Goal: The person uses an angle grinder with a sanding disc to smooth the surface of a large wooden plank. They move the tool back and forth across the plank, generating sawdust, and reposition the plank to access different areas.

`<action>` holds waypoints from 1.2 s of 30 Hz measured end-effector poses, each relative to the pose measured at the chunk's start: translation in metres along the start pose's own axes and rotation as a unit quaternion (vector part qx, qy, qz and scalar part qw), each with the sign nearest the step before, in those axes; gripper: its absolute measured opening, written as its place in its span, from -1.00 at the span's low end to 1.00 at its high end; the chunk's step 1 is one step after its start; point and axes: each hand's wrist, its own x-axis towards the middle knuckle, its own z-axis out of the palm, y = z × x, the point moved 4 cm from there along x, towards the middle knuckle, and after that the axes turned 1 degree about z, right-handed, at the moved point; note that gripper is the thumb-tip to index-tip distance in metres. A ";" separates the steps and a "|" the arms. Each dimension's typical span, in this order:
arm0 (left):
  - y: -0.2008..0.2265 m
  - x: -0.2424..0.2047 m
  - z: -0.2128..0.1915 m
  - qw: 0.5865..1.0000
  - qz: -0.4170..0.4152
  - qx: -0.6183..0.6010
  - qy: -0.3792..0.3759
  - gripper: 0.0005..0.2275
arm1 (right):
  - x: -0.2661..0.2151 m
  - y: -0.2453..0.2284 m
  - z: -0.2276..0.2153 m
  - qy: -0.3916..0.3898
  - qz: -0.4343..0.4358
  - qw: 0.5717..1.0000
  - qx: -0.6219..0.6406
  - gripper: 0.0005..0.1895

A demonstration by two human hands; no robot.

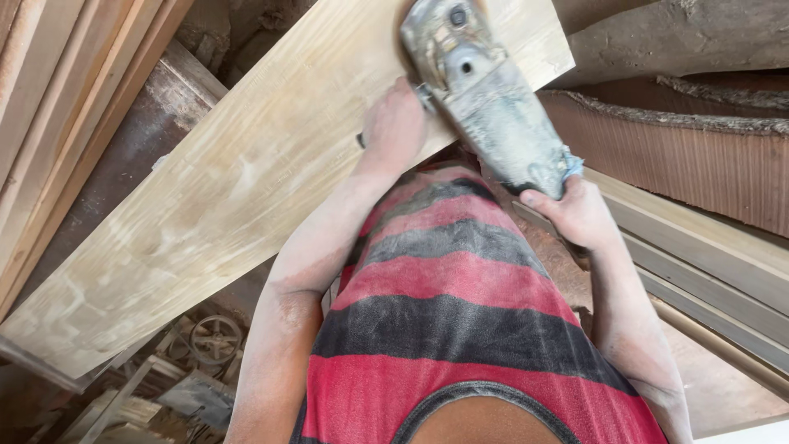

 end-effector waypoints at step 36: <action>-0.134 -0.118 -0.028 0.996 -0.080 0.024 -0.028 -0.77 | -0.047 -0.055 0.133 -0.050 -0.011 0.996 -0.079 -0.02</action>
